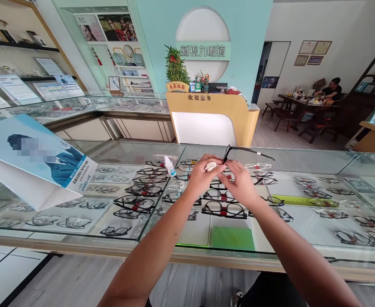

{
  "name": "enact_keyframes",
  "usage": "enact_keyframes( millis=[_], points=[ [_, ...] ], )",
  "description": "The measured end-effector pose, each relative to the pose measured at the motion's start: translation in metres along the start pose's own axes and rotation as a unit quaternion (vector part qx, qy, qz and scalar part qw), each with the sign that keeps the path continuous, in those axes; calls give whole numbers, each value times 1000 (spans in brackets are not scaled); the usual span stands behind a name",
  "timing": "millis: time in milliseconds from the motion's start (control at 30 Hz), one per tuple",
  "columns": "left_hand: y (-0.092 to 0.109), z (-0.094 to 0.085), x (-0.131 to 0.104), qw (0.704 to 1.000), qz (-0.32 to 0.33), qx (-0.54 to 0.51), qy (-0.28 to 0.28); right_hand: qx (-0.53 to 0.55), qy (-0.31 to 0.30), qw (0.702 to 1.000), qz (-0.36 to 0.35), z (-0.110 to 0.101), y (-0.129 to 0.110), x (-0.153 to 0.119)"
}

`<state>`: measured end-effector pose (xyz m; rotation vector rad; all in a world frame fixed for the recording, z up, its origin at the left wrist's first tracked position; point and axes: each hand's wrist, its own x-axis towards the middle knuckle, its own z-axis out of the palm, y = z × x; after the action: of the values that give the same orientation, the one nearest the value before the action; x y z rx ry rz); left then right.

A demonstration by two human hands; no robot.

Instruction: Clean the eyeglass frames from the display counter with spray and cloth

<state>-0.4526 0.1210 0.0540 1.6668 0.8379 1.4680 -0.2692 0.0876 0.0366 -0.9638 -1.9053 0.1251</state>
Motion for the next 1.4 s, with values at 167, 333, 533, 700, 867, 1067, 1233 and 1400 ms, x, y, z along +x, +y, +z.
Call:
enact_keyframes(
  millis=[167,333,533,700,867,1067,1233,1400],
  points=[
    [13,-4,-3,998,14,48,-23,-32,5,999,17,-5,3,0],
    [14,-33,6,980,-167,100,-36,-46,24,998,37,-11,10,3],
    [-9,-75,21,947,-258,189,-15,-65,23,996,53,-15,13,4],
    [-19,-83,19,899,-236,367,-41,-79,12,996,50,-15,12,3],
    [-14,-84,17,891,-185,414,-22,-77,20,996,47,-15,11,2],
    [-6,-99,24,838,-147,466,244,-76,29,995,54,-16,11,2],
    [-17,-116,31,818,-297,452,196,-68,28,996,55,-16,9,2],
    [-27,-126,32,818,-345,437,145,-58,28,996,55,-16,8,2]
  ],
)
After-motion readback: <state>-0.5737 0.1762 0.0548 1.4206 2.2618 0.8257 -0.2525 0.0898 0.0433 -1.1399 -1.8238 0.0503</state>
